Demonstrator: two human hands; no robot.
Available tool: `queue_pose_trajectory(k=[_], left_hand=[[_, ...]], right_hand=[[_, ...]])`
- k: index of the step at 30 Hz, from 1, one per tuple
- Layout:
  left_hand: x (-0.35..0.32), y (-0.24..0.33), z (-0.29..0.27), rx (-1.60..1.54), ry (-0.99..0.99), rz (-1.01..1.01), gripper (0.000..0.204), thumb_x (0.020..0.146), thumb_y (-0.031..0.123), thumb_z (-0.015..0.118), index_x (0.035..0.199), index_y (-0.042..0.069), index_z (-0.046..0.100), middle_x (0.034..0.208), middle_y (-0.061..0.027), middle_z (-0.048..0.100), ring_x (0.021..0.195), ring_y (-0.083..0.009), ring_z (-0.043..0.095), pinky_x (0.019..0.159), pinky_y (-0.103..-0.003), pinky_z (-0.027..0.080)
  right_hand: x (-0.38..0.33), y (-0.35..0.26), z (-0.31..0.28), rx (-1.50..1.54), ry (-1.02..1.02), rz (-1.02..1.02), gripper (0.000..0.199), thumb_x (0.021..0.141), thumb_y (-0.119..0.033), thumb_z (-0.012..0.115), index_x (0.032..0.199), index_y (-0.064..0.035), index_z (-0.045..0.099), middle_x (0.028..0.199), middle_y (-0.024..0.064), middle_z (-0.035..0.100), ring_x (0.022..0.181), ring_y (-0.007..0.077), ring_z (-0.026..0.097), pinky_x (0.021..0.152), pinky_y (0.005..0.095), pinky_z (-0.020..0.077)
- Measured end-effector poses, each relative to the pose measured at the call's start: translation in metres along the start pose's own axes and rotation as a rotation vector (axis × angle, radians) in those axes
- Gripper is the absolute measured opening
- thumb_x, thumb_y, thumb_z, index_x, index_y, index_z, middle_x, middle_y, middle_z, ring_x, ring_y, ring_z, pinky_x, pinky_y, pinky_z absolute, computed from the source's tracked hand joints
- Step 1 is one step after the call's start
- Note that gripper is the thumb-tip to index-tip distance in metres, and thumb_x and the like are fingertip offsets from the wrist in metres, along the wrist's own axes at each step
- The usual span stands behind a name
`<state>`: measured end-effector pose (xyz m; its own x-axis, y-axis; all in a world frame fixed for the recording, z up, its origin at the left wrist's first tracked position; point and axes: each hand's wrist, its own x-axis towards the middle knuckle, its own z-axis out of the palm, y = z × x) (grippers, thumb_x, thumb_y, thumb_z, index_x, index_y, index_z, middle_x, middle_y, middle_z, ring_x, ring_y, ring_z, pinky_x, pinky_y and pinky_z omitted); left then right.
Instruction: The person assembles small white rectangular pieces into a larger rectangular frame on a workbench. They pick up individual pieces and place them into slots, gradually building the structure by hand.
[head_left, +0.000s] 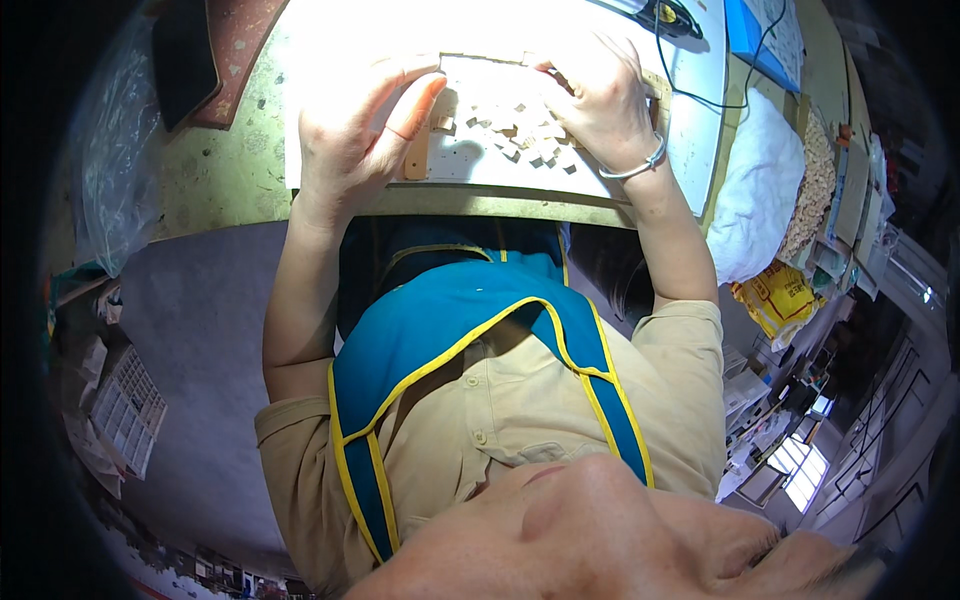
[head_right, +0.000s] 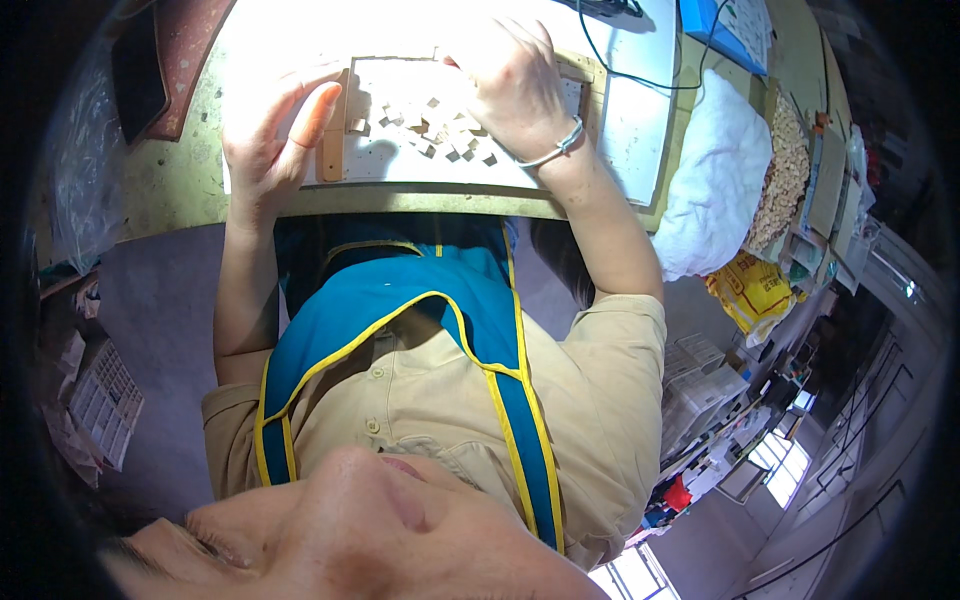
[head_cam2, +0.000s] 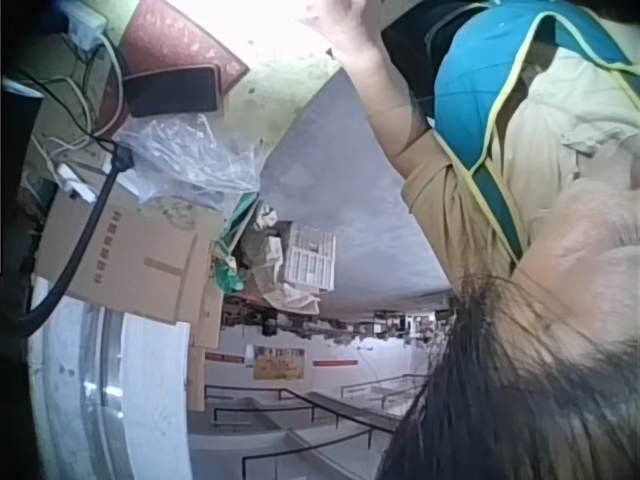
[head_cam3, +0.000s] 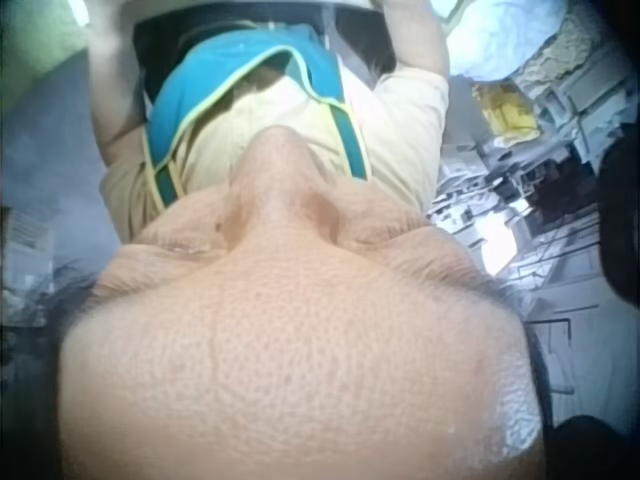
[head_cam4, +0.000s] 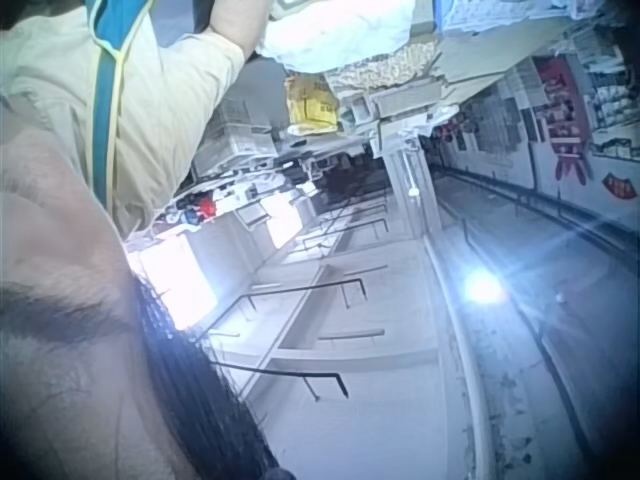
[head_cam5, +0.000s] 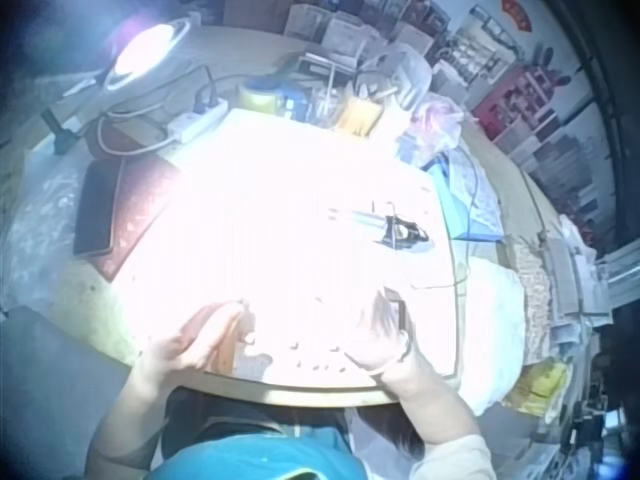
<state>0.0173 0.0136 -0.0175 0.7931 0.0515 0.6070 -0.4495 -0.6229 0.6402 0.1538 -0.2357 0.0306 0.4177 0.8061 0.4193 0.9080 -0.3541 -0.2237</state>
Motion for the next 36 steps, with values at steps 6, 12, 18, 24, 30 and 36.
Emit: queue_pose_trajectory(k=[6, 12, 18, 24, 30, 36], left_hand=[[0.002, 0.002, -0.001, -0.008, -0.004, -0.010, 0.030, 0.093, 0.016, 0.075, 0.123, 0.010, 0.074, 0.104, -0.0096, 0.078, 0.082, -0.0193, 0.076, 0.070, -0.028, 0.060], [0.003, 0.001, -0.001, -0.008, 0.003, 0.004, 0.030, 0.093, 0.015, 0.075, 0.123, 0.010, 0.074, 0.103, -0.0098, 0.078, 0.082, -0.0193, 0.076, 0.071, -0.028, 0.060], [0.002, 0.001, 0.000, -0.013, -0.006, -0.016, 0.029, 0.094, 0.016, 0.074, 0.123, 0.011, 0.074, 0.102, -0.0093, 0.078, 0.078, -0.0183, 0.075, 0.068, -0.027, 0.058], [0.000, 0.003, -0.003, 0.007, -0.039, -0.059, 0.031, 0.093, 0.017, 0.075, 0.124, 0.011, 0.074, 0.102, -0.0090, 0.078, 0.075, -0.0173, 0.074, 0.066, -0.027, 0.057], [-0.002, -0.002, 0.001, -0.028, -0.010, -0.037, 0.032, 0.093, 0.015, 0.075, 0.124, 0.010, 0.074, 0.103, -0.0096, 0.078, 0.079, -0.0176, 0.075, 0.068, -0.026, 0.058], [0.001, -0.005, 0.001, -0.022, -0.003, 0.023, 0.032, 0.093, 0.014, 0.075, 0.124, 0.008, 0.073, 0.106, -0.0107, 0.078, 0.082, -0.0187, 0.076, 0.070, -0.026, 0.059]], right_hand=[[0.002, 0.000, 0.002, -0.027, 0.002, -0.012, 0.012, 0.082, -0.012, 0.082, 0.087, -0.0050, 0.074, 0.082, 0.0094, 0.069, 0.079, 0.0257, 0.067, 0.074, 0.0386, 0.0502], [0.003, -0.003, -0.001, 0.079, 0.006, 0.082, 0.013, 0.083, -0.013, 0.082, 0.089, -0.0045, 0.075, 0.086, 0.0098, 0.071, 0.081, 0.0263, 0.068, 0.076, 0.0377, 0.0525], [0.002, 0.003, 0.001, 0.021, 0.002, 0.057, 0.013, 0.084, -0.013, 0.082, 0.090, -0.0036, 0.076, 0.088, 0.0095, 0.073, 0.082, 0.0257, 0.070, 0.077, 0.0363, 0.0539], [-0.005, 0.003, -0.012, 0.076, 0.007, 0.163, 0.013, 0.082, -0.010, 0.083, 0.091, -0.0033, 0.076, 0.088, 0.0095, 0.073, 0.084, 0.0245, 0.071, 0.080, 0.0355, 0.0547], [-0.029, -0.001, -0.036, 0.080, -0.196, 0.216, 0.014, 0.080, -0.012, 0.084, 0.092, -0.0086, 0.078, 0.091, 0.0059, 0.070, 0.092, 0.0216, 0.067, 0.087, 0.0395, 0.0518], [-0.026, -0.004, -0.028, 0.033, -0.142, 0.130, 0.013, 0.083, -0.018, 0.083, 0.091, -0.0088, 0.078, 0.088, 0.0059, 0.067, 0.085, 0.0223, 0.065, 0.077, 0.0368, 0.0483]])
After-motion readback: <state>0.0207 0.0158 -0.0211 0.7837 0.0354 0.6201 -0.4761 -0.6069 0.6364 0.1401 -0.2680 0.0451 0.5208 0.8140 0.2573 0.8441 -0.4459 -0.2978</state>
